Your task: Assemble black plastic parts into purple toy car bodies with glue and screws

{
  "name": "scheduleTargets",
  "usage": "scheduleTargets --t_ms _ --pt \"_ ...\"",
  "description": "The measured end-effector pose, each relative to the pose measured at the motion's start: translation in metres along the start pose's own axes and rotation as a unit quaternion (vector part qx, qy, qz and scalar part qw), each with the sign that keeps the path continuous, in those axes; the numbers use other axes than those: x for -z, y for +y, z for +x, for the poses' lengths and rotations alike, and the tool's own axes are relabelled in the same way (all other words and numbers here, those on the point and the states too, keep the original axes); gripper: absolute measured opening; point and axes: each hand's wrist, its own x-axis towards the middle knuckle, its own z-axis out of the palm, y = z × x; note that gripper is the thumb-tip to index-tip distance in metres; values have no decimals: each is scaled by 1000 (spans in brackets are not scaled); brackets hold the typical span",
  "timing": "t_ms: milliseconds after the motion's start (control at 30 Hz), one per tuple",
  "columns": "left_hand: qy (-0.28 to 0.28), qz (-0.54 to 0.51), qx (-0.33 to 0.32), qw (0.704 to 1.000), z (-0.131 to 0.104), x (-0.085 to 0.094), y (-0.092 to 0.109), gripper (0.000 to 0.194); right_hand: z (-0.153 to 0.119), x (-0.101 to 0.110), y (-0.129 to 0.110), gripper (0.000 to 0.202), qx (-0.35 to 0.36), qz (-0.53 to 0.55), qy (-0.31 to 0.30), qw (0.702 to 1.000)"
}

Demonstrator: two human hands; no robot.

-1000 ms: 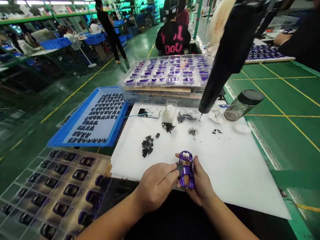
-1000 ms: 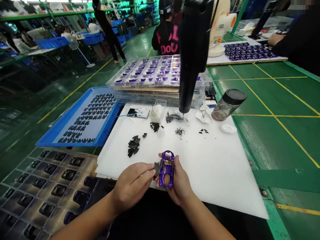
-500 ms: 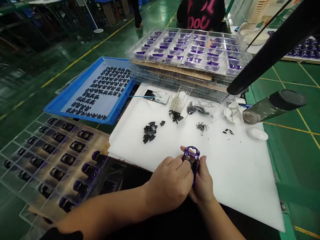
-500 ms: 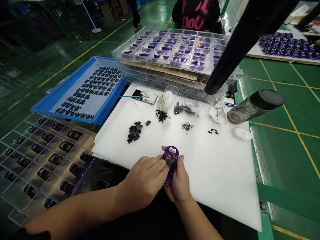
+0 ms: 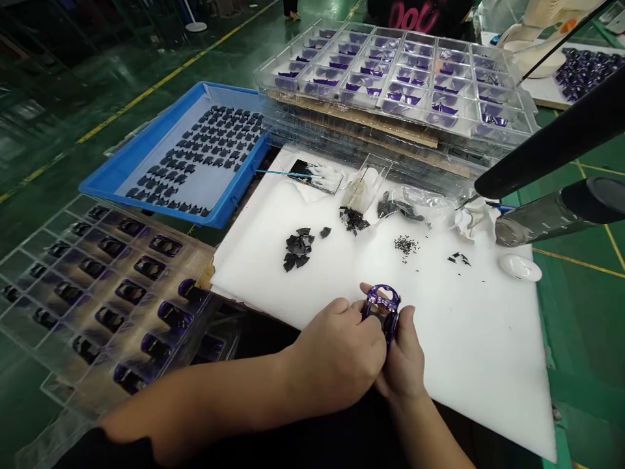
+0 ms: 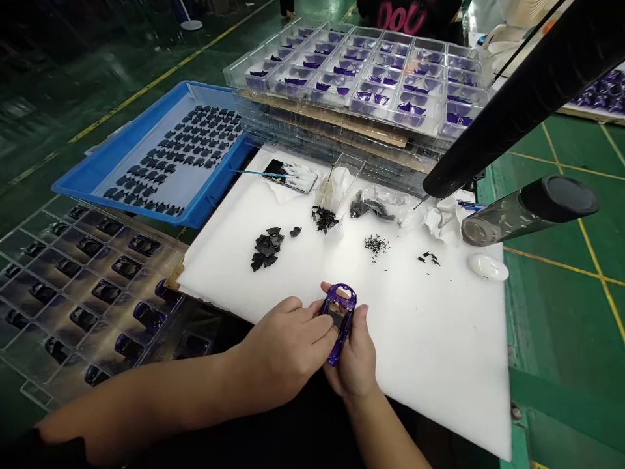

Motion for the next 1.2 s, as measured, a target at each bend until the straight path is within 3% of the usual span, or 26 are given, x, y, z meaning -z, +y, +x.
scheduleTargets --t_ms 433,733,800,867,933,1000,1100,1200 --pt "-11 28 -15 999 3 1 0 12 -1 -1 -1 56 10 -24 -2 1000" --pt "-78 -5 -40 996 -4 4 -4 21 1 -1 -2 53 -23 21 -37 999" --pt "-44 -35 -43 997 -7 10 -9 23 1 -2 -4 53 -37 26 -39 998" --pt "35 -77 -25 996 -11 18 -18 28 0 -2 -8 53 -65 16 -47 997" --pt "78 -135 12 988 -13 25 -33 44 -1 -2 -13 53 -106 -12 -77 991" --pt "33 -221 29 974 -13 27 -49 66 -4 -1 -19 53 -149 -47 -132 979" --pt "-74 -366 23 927 -13 19 -69 68 -7 0 -25 54 -185 -71 -196 960" --pt "-68 -417 53 905 -18 5 -75 59 -11 1 -28 55 -198 -60 -209 956"
